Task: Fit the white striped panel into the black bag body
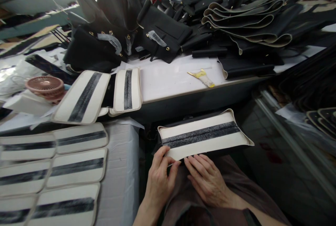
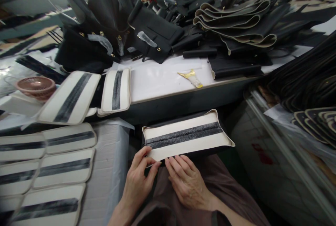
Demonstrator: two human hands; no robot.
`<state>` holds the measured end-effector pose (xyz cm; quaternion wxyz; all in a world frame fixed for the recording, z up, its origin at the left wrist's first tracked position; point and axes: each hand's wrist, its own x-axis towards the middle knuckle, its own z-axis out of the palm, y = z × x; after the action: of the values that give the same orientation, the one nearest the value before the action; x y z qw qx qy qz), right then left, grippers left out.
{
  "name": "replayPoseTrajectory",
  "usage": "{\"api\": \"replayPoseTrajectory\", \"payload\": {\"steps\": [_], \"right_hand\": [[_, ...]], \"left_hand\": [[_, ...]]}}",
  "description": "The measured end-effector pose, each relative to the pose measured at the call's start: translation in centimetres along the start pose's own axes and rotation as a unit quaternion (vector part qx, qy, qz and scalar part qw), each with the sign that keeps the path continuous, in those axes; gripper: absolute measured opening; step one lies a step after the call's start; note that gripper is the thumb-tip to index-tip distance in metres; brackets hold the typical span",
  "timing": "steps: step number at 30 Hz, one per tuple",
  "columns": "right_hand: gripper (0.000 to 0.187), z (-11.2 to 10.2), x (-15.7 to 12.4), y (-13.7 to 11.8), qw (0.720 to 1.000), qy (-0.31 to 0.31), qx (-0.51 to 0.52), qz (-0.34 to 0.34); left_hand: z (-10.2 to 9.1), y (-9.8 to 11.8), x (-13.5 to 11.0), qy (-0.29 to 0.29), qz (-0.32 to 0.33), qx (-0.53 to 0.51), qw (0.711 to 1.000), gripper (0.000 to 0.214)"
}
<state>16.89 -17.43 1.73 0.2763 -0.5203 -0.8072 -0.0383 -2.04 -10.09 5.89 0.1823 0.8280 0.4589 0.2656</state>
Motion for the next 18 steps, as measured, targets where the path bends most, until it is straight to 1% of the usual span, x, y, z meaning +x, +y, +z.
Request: {"api": "replayPoseTrajectory", "payload": {"steps": [3, 6, 13, 18], "right_hand": [[0.048, 0.1, 0.3, -0.2, 1.0, -0.005, 0.006, -0.007], [0.048, 0.1, 0.3, -0.1, 1.0, -0.01, 0.009, -0.009], [0.049, 0.4, 0.2, 0.2, 1.0, -0.018, 0.016, -0.015], [0.045, 0.5, 0.4, -0.1, 1.0, -0.001, 0.027, -0.007]], "left_hand": [[0.1, -0.1, 0.1, 0.006, 0.008, 0.002, 1.0, 0.005], [-0.2, -0.6, 0.2, -0.002, 0.022, -0.009, 1.0, 0.008], [-1.4, -2.5, 0.0, -0.086, 0.037, -0.058, 0.994, 0.008], [-1.1, -3.4, -0.1, -0.091, 0.058, -0.08, 0.991, 0.009]]}}
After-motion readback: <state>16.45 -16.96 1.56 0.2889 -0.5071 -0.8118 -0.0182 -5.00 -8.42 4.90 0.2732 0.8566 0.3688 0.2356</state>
